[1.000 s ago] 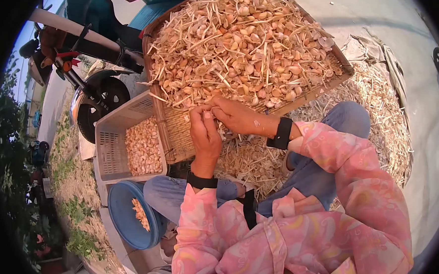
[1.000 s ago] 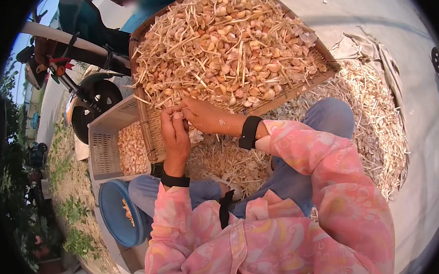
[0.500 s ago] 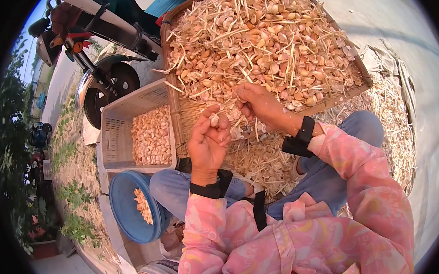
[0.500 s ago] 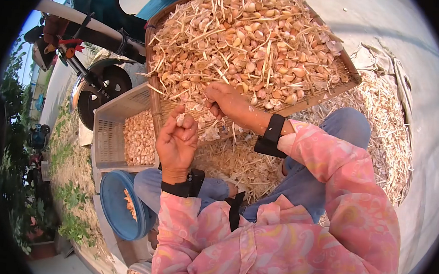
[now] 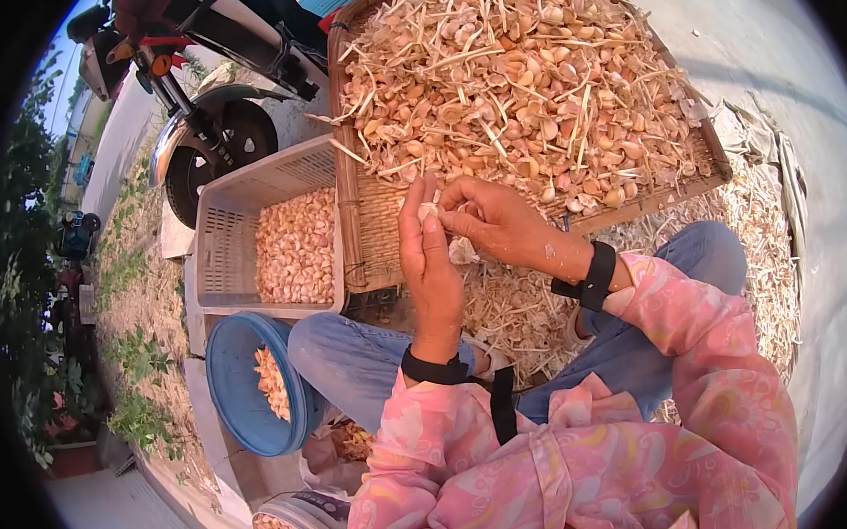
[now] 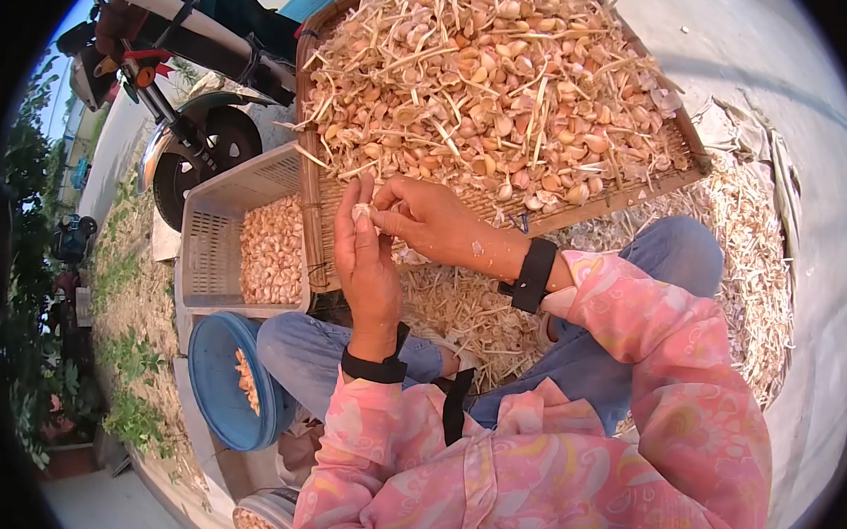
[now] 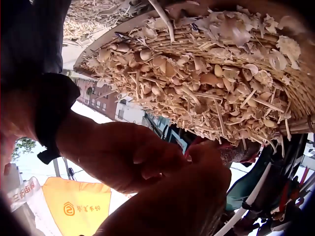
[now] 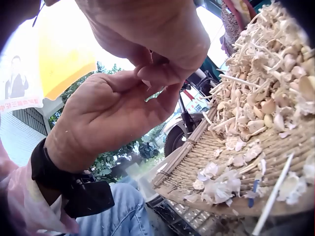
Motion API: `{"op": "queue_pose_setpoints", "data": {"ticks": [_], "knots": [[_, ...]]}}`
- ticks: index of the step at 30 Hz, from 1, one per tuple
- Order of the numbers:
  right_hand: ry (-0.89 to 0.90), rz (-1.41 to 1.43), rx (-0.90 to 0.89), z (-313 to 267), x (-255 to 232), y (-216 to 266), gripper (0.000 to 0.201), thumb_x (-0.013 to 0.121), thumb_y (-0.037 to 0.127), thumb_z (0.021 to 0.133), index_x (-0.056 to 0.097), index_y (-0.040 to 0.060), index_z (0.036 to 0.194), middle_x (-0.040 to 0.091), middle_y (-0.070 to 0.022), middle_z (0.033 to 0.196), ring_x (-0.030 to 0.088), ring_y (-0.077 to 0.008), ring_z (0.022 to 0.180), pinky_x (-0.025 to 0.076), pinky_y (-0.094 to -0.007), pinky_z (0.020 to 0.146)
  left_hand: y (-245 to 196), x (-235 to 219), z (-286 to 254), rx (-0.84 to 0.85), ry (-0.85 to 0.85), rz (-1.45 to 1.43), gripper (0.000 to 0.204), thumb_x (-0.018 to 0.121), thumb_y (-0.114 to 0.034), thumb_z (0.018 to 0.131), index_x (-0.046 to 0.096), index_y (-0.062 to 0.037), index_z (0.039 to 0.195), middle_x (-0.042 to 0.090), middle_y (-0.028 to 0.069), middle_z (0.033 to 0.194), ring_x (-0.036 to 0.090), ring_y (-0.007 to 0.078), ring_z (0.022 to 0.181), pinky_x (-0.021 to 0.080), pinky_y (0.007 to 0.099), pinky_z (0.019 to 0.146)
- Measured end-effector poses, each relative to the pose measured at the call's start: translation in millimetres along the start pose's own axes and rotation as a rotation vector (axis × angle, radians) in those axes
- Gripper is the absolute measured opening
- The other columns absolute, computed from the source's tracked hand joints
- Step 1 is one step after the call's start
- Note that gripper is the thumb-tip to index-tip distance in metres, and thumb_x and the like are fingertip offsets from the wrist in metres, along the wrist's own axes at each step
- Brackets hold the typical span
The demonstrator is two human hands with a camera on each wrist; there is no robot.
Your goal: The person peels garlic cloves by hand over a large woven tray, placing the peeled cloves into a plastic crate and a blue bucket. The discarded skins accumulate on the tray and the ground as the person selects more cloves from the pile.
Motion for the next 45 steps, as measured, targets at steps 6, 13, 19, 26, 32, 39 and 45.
{"op": "queue_pose_setpoints", "data": {"ticks": [6,13,19,26,32,39,45], "knots": [[0.033,0.107,0.094,5.8,-6.3,-3.3,0.017,0.055,0.020,0.090,0.050,0.0055,0.096,0.053,0.0014,0.071,0.048,-0.0038,0.057,0.039,-0.0187,0.049,7.8,-17.0,6.9,0.181,0.126,0.616,0.041,0.032,-0.016,0.097,0.031,0.0035,0.133,0.043,0.0206,0.131,0.046,0.0277,0.118,0.039,0.0355,0.096],[0.024,0.277,0.193,4.1,-6.2,-15.2,0.016,0.058,0.018,0.088,0.049,0.0049,0.090,0.056,-0.0001,0.072,0.048,-0.0040,0.059,0.039,-0.0184,0.050,5.1,-15.7,0.6,0.347,0.129,0.915,0.031,0.041,-0.007,0.091,0.042,-0.0002,0.122,0.055,0.0251,0.105,0.057,0.0395,0.093,0.045,0.0429,0.076],[0.098,0.148,0.100,4.5,-10.3,-21.5,0.022,0.060,0.025,0.088,0.046,0.0088,0.086,0.045,0.0044,0.066,0.040,-0.0029,0.055,0.031,-0.0174,0.047,0.8,-10.2,-6.2,0.398,0.048,0.954,0.024,0.045,-0.003,0.089,0.048,-0.0021,0.113,0.060,0.0210,0.088,0.060,0.0371,0.082,0.047,0.0406,0.067],[0.189,0.072,0.076,3.4,-20.4,-6.7,0.021,0.062,0.022,0.085,0.049,0.0080,0.077,0.046,0.0034,0.064,0.040,-0.0031,0.050,0.030,-0.0192,0.042,2.5,-12.3,-11.3,0.216,0.105,0.712,0.021,0.046,-0.008,0.092,0.051,0.0003,0.110,0.061,0.0090,0.081,0.058,0.0160,0.074,0.045,0.0282,0.062],[0.241,0.301,0.209,-1.2,-16.8,-12.8,0.020,0.063,0.022,0.085,0.050,0.0080,0.078,0.050,0.0026,0.065,0.045,-0.0035,0.050,0.035,-0.0184,0.044,8.0,-24.4,-9.9,-0.014,0.049,0.297,0.024,0.045,-0.014,0.094,0.052,-0.0022,0.114,0.056,-0.0002,0.078,0.048,0.0054,0.067,0.040,0.0178,0.060],[0.096,0.082,0.091,4.8,-6.3,-22.2,0.019,0.062,0.021,0.085,0.049,0.0076,0.083,0.048,0.0050,0.064,0.045,-0.0026,0.052,0.035,-0.0171,0.045,18.6,-17.6,-10.6,-0.198,-0.075,0.033,0.022,0.044,-0.017,0.095,0.052,-0.0030,0.110,0.053,-0.0026,0.076,0.045,0.0030,0.062,0.040,0.0176,0.055],[0.083,0.089,0.054,-4.5,18.3,-7.8,0.012,0.061,0.009,0.084,0.051,0.0021,0.085,0.053,-0.0037,0.075,0.055,-0.0127,0.067,0.045,-0.0255,0.058,48.6,-33.4,-5.2,-0.402,-0.361,-0.545,0.019,0.044,-0.016,0.094,0.054,-0.0033,0.104,0.055,0.0021,0.083,0.052,0.0107,0.070,0.045,0.0241,0.061]]}}
Point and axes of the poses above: each hand's wrist, its own z-axis towards the middle knuckle, its own x-axis out of the palm, y = z × x, the point moved 2 cm from there along z, towards the middle knuckle
